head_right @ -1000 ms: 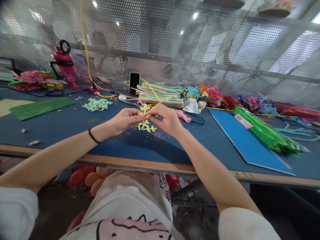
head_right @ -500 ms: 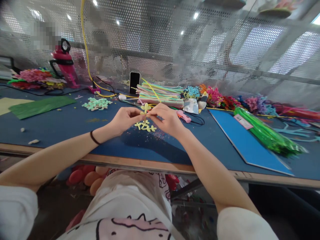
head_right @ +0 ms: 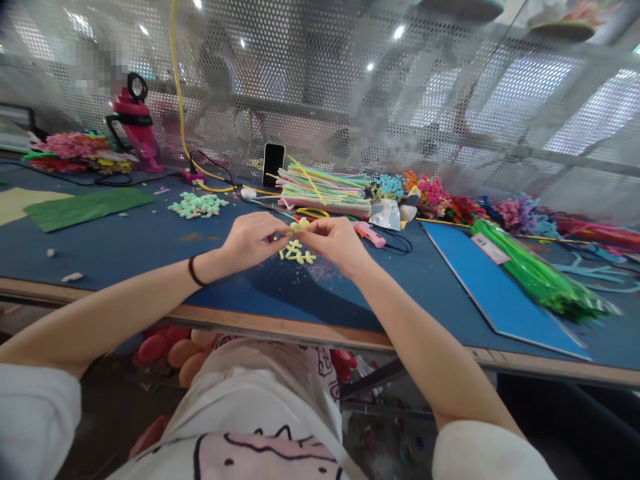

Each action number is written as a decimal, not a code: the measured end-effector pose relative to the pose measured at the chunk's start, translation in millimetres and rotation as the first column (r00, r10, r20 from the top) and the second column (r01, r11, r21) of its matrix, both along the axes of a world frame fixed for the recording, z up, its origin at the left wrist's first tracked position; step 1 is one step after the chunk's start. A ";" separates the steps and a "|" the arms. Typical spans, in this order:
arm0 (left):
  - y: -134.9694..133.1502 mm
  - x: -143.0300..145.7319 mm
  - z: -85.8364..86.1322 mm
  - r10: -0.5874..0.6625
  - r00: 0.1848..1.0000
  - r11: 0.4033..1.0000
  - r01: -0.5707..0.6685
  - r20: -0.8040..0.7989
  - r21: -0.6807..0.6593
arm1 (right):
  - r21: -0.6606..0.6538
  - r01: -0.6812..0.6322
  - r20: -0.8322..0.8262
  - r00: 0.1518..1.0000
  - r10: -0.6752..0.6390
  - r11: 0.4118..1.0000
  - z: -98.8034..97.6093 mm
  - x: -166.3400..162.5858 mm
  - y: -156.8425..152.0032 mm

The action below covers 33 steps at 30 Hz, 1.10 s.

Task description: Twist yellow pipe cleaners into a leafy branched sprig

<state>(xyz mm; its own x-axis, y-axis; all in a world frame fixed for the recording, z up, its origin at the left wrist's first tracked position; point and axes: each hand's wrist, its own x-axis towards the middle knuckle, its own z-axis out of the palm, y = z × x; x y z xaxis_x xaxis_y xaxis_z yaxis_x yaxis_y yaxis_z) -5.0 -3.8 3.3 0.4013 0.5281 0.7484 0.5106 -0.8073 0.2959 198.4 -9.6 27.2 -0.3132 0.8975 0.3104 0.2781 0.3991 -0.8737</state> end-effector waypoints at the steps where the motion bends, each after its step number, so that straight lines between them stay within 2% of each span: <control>1: -0.2 0.6 0.0 -0.001 1.000 1.000 0.001 -0.003 -0.010 | -0.129 -0.037 -0.060 0.998 0.030 0.991 -0.6 -0.2 1.4; 3: -0.6 2.1 0.5 0.014 0.999 0.997 -0.011 0.040 -0.075 | -0.315 -0.120 -0.151 0.986 0.075 0.941 -2.3 -0.3 4.5; 5: 0.1 3.9 1.4 0.023 0.988 0.974 0.013 0.155 -0.225 | -0.337 -0.150 -0.189 0.978 0.089 0.930 -4.5 0.1 7.3; 7: 2.2 5.4 2.0 0.005 0.947 0.904 0.134 0.322 -0.406 | -0.186 -0.111 -0.167 0.983 0.080 0.976 -6.2 0.9 9.0; 9: 4.7 6.6 2.2 -0.021 0.888 0.799 0.291 0.459 -0.526 | 0.077 -0.059 -0.080 0.995 0.065 0.995 -6.5 2.0 9.1; 11: 5.9 7.7 2.2 -0.039 0.855 0.704 0.391 0.517 -0.593 | 0.340 -0.046 0.023 0.999 0.041 0.939 -5.3 3.3 7.8; 13: 5.3 9.1 2.5 -0.050 0.835 0.625 0.454 0.548 -0.635 | 0.506 -0.067 0.091 0.996 0.024 0.860 -3.6 4.6 6.2; 15: 3.5 10.5 3.1 -0.058 0.805 0.551 0.519 0.590 -0.654 | 0.584 -0.092 0.131 0.991 0.018 0.806 -2.4 5.7 4.9; 17: 1.7 11.1 4.1 -0.066 0.778 0.490 0.571 0.625 -0.658 | 0.616 -0.113 0.161 0.987 0.015 0.779 -2.1 6.5 4.3; 22: 0.0 8.9 6.0 -0.100 0.756 0.406 0.625 0.647 -0.667 | 0.633 -0.104 0.182 0.983 -0.016 0.767 -2.9 8.0 4.0; 25: -0.2 8.2 6.0 -0.107 0.758 0.395 0.626 0.643 -0.672 | 0.651 -0.129 0.185 0.983 0.009 0.748 -2.7 8.5 4.2; 28: -0.6 9.5 5.3 -0.091 0.757 0.424 0.617 0.647 -0.663 | 0.656 -0.134 0.172 0.985 0.026 0.743 -2.3 8.0 4.5; 30: -1.2 11.2 4.6 -0.077 0.765 0.486 0.589 0.640 -0.646 | 0.651 -0.124 0.168 0.986 0.017 0.749 -2.2 7.5 4.6; 33: -3.0 13.0 3.1 -0.081 0.794 0.636 0.507 0.602 -0.582 | 0.663 -0.104 0.184 0.983 -0.026 0.742 -2.8 6.6 4.8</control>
